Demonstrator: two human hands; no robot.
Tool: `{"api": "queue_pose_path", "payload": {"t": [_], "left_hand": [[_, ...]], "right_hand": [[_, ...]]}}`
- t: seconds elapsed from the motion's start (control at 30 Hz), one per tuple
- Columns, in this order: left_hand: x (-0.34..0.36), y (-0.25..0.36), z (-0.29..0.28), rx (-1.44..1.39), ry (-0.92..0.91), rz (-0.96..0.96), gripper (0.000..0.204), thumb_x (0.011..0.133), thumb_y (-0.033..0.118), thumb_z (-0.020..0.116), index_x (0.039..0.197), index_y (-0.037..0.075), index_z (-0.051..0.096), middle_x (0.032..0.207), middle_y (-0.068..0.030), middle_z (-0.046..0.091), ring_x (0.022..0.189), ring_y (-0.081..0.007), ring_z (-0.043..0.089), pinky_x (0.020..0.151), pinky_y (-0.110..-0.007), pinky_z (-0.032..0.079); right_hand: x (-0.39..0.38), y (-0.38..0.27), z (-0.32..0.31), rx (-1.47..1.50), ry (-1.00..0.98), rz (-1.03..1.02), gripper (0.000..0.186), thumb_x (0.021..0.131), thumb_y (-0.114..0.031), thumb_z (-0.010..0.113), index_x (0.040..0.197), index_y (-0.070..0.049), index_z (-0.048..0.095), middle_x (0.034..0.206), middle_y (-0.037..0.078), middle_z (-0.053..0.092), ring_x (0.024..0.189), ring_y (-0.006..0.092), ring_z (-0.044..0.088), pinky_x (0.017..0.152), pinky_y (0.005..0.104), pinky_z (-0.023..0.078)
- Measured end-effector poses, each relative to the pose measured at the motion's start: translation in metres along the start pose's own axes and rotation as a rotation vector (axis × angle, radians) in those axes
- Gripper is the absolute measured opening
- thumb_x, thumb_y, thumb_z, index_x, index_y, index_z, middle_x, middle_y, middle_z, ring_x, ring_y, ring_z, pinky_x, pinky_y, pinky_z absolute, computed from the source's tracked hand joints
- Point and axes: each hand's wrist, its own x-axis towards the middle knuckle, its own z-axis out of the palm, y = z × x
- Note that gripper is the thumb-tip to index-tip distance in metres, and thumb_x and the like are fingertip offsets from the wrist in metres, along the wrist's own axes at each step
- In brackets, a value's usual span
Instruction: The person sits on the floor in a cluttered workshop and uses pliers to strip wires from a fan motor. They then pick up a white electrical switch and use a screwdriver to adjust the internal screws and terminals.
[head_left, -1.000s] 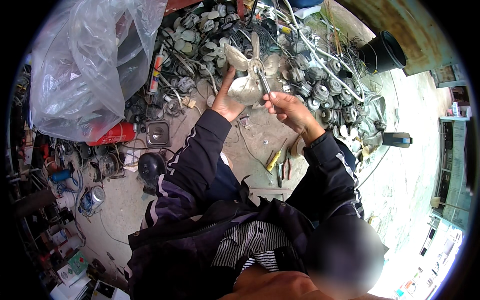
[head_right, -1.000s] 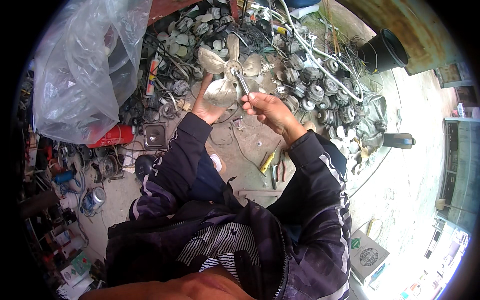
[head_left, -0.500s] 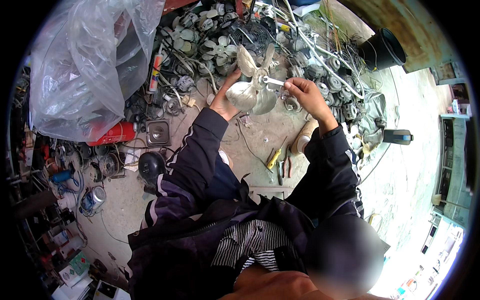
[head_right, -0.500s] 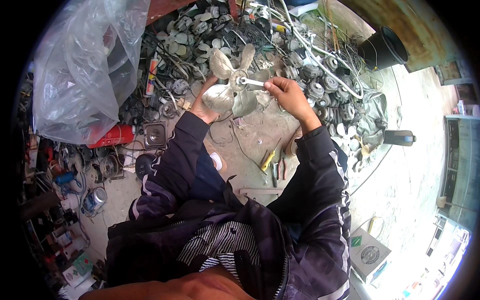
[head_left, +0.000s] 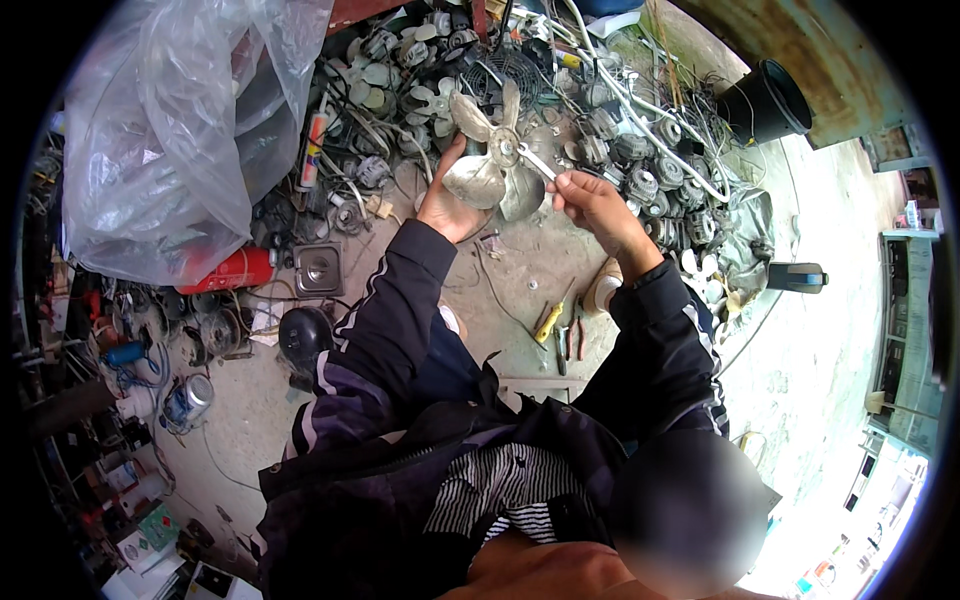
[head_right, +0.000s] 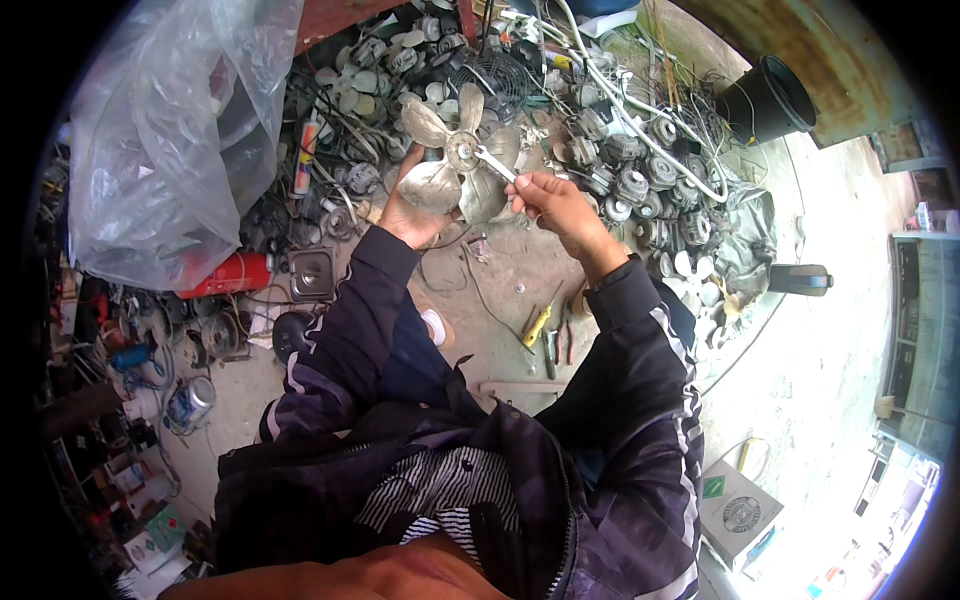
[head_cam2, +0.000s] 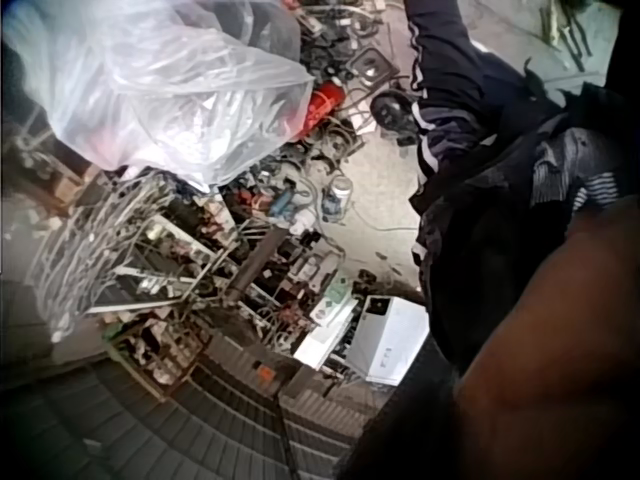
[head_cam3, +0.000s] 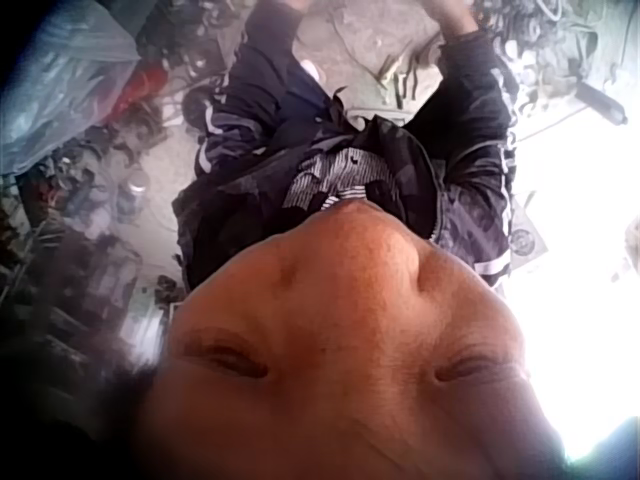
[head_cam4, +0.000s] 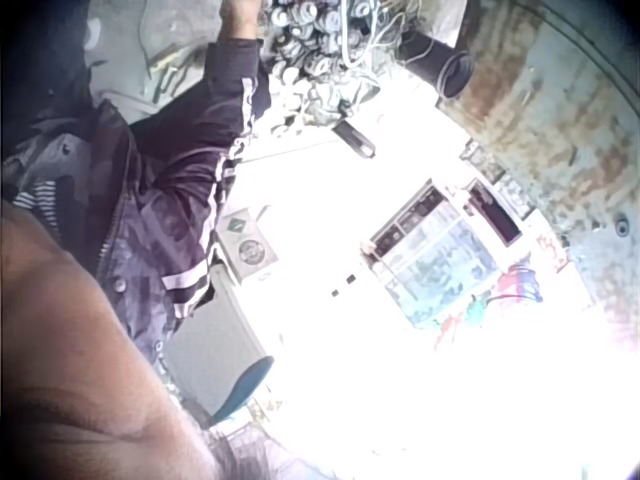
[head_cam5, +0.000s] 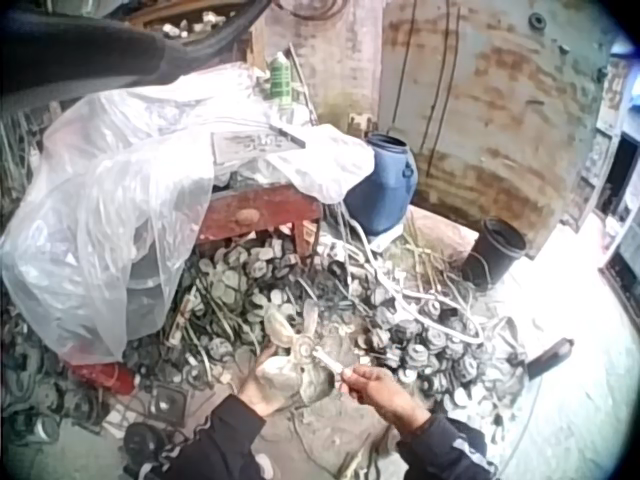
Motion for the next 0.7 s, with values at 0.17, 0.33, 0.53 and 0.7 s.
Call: {"api": "queue_pose_path", "payload": {"t": [0.17, 0.33, 0.53, 0.7], "left_hand": [[0.0, -0.002, 0.001, 0.013, -0.003, -0.004, 0.044, 0.087, 0.042, 0.064, 0.126, 0.025, 0.053, 0.119, 0.0039, 0.057, 0.108, -0.0148, 0.054, 0.09, -0.034, 0.043], [0.001, -0.002, 0.0, 0.025, -0.009, -0.022, 0.046, 0.085, 0.045, 0.065, 0.125, 0.025, 0.053, 0.117, 0.0042, 0.057, 0.108, -0.0143, 0.053, 0.09, -0.034, 0.043], [0.0, -0.002, -0.002, 0.005, -0.003, -0.035, 0.051, 0.084, 0.046, 0.066, 0.126, 0.021, 0.052, 0.119, 0.003, 0.057, 0.11, -0.0148, 0.052, 0.092, -0.035, 0.042], [-0.003, -0.004, 0.003, 0.086, 0.007, 0.008, 0.05, 0.085, 0.05, 0.063, 0.123, 0.019, 0.054, 0.115, 0.0016, 0.059, 0.105, -0.0164, 0.055, 0.09, -0.035, 0.042]], "right_hand": [[0.0, 0.002, 0.007, 0.089, -0.048, 0.027, 0.024, 0.098, -0.031, 0.05, 0.099, -0.011, 0.063, 0.076, -0.009, 0.06, 0.062, -0.0008, 0.039, 0.052, 0.0149, 0.028], [0.002, 0.007, 0.005, 0.183, -0.103, 0.042, 0.024, 0.098, -0.031, 0.051, 0.101, -0.01, 0.063, 0.079, -0.007, 0.062, 0.062, -0.0009, 0.043, 0.05, 0.0143, 0.029], [0.0, 0.008, 0.019, 0.255, -0.117, 0.133, 0.024, 0.098, -0.028, 0.052, 0.103, -0.007, 0.062, 0.091, -0.002, 0.067, 0.072, 0.0006, 0.058, 0.05, 0.0115, 0.037], [-0.001, 0.009, 0.024, 0.195, -0.082, 0.125, 0.026, 0.097, -0.029, 0.053, 0.105, -0.006, 0.063, 0.089, -0.002, 0.067, 0.073, 0.0019, 0.059, 0.05, 0.0119, 0.037]]}}
